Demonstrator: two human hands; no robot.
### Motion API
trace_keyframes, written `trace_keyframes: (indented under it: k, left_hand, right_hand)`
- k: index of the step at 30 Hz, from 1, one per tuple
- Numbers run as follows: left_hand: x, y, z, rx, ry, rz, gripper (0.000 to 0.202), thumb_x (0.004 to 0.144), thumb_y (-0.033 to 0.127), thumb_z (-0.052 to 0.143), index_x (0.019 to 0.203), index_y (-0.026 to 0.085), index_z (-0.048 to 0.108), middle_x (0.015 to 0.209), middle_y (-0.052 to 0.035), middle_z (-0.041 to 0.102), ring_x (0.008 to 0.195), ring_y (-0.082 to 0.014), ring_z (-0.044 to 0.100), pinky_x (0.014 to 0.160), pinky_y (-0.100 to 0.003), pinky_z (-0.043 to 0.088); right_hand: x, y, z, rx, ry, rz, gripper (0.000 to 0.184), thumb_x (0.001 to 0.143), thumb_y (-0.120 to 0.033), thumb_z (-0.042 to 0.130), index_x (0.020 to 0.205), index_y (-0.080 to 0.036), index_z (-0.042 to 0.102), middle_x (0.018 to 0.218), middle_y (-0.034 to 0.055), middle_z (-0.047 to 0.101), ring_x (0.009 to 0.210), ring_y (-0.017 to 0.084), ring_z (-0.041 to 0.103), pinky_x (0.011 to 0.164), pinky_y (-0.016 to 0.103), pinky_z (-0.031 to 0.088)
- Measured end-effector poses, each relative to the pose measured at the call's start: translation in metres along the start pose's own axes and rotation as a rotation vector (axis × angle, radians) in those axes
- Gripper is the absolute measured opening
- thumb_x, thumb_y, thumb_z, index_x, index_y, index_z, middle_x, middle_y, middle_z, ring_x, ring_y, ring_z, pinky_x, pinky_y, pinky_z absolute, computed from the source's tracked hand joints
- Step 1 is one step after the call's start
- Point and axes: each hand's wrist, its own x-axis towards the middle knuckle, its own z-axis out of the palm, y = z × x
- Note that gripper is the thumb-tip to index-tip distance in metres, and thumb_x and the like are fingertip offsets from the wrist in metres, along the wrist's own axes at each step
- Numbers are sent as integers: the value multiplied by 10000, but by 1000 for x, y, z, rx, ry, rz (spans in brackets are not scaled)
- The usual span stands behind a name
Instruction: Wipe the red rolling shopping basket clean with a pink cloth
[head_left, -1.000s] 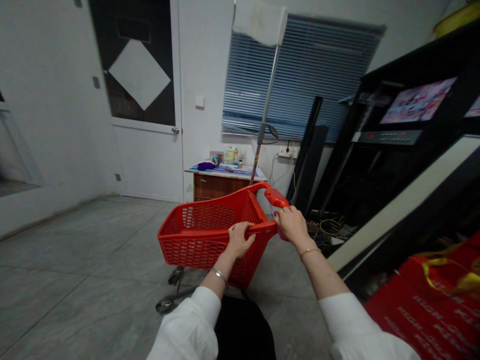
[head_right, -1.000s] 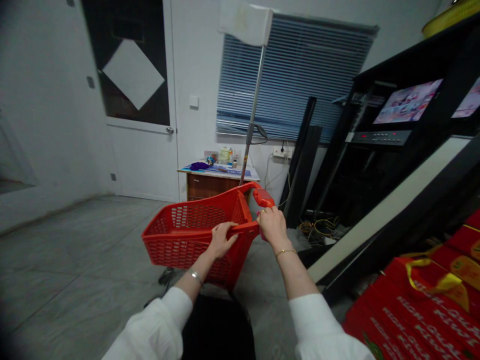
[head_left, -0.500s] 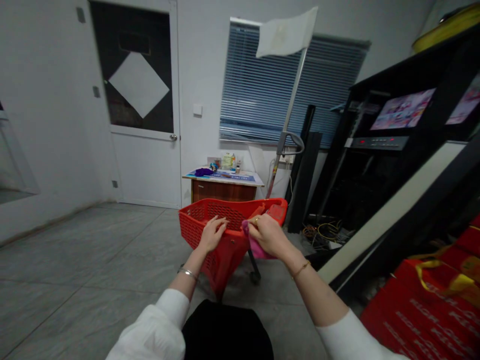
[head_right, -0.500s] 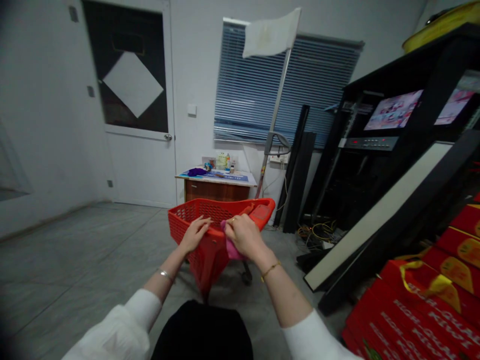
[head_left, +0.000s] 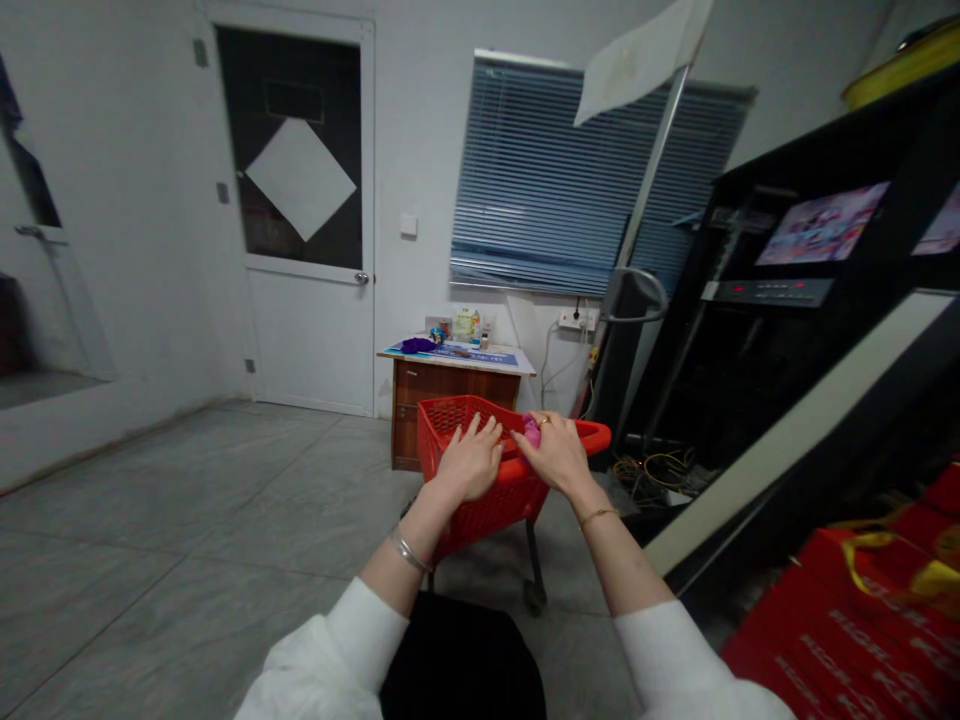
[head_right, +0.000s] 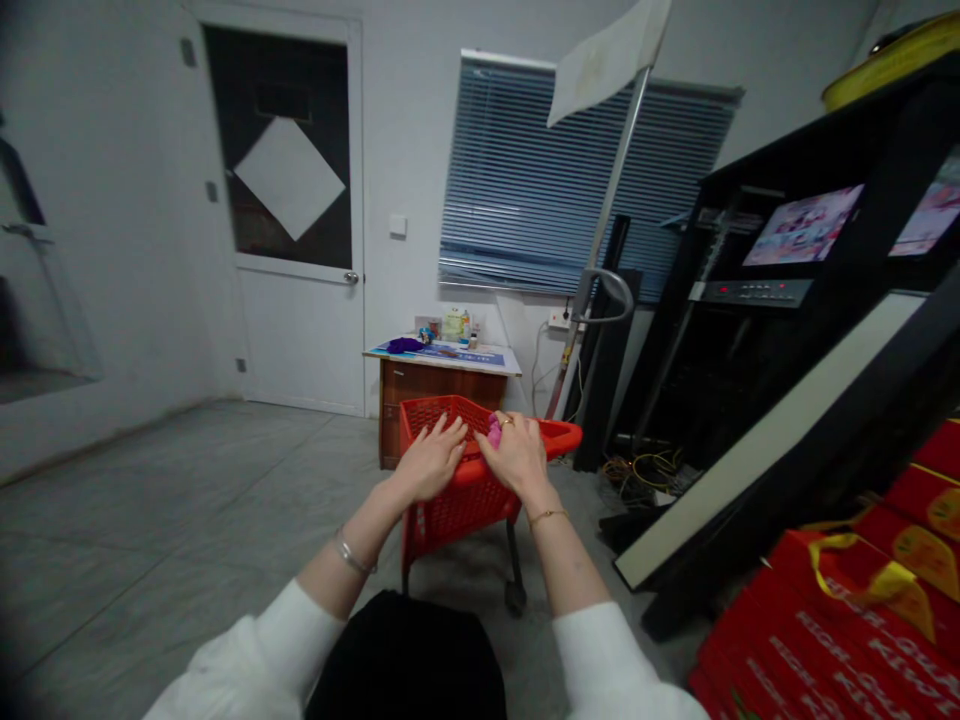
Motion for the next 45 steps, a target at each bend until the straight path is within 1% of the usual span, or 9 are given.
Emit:
trace_keyframes:
  k: [9, 14, 19, 23, 26, 30, 37, 40, 45]
  left_hand:
    - [0, -14, -15, 95, -14, -117, 489, 973, 330, 321, 1416, 185, 467, 1565, -107, 359, 1483, -296, 226, 1170, -587, 234]
    - [9, -40, -23, 133, -80, -89, 466, 976, 293, 313, 1412, 209, 458, 1570, -94, 356, 1487, -265, 219, 1172, -571, 231]
    - [21, -42, -19, 200, -80, -101, 447, 994, 292, 270, 1336, 174, 531, 1509, -127, 454, 1451, -257, 318, 1173, -522, 250]
    - [27, -47, -22, 211, -96, -122, 437, 989, 269, 264, 1193, 166, 637, 1379, -147, 589, 1357, -259, 469, 1102, -454, 386]
    - [31, -52, -25, 209, -114, -156, 437, 983, 280, 273, 1115, 168, 675, 1288, -164, 650, 1264, -280, 563, 1016, -452, 470]
    - [33, -53, -25, 206, -105, -172, 418, 977, 290, 299, 1102, 202, 688, 1283, -135, 660, 1244, -270, 580, 1004, -430, 482]
    - [34, -59, -25, 202, -76, -205, 411, 988, 310, 309, 1078, 206, 697, 1245, -137, 680, 1193, -266, 618, 979, -412, 493]
    - [33, -60, -26, 195, -43, -204, 406, 994, 314, 309, 1100, 211, 687, 1243, -131, 682, 1226, -267, 594, 979, -427, 490]
    - [14, -38, -9, 200, 113, -157, 452, 1014, 387, 263, 1323, 257, 566, 1458, -68, 529, 1434, -253, 350, 1110, -477, 364]
  right_hand:
    - [-2, -26, -7, -39, -65, -124, 381, 944, -309, 431, 1247, -201, 635, 1181, 73, 663, 1015, 212, 560, 900, 297, 395]
    - [7, -23, -6, -84, -101, -3, 378, 934, -289, 426, 1226, -226, 657, 1156, 79, 671, 950, 207, 581, 846, 309, 404]
    - [14, -49, 9, -52, -46, 11, 411, 929, -390, 460, 1251, -200, 630, 1150, 103, 658, 1006, 229, 566, 852, 317, 421]
    - [13, -49, 10, -4, -4, 51, 387, 912, -375, 481, 1211, -182, 631, 1218, 110, 612, 1006, 222, 578, 836, 305, 434]
    - [6, -33, 8, -4, 85, 164, 337, 881, -355, 515, 1112, -181, 688, 1220, 134, 585, 982, 227, 586, 825, 318, 437]
    - [-4, -32, 14, -31, 277, 376, 366, 882, -402, 516, 1111, -198, 717, 998, 146, 637, 951, 263, 559, 823, 380, 429]
    - [-7, -60, 24, -25, 181, -27, 405, 922, -377, 480, 1260, -228, 645, 1138, 112, 644, 989, 234, 525, 812, 323, 421]
    - [-11, -40, 20, -11, 226, 68, 386, 921, -324, 470, 1239, -225, 665, 1151, 101, 646, 980, 217, 529, 855, 318, 406]
    - [-12, -18, 22, -24, 333, 189, 389, 903, -272, 479, 1221, -158, 672, 1144, 134, 642, 994, 228, 533, 899, 336, 392]
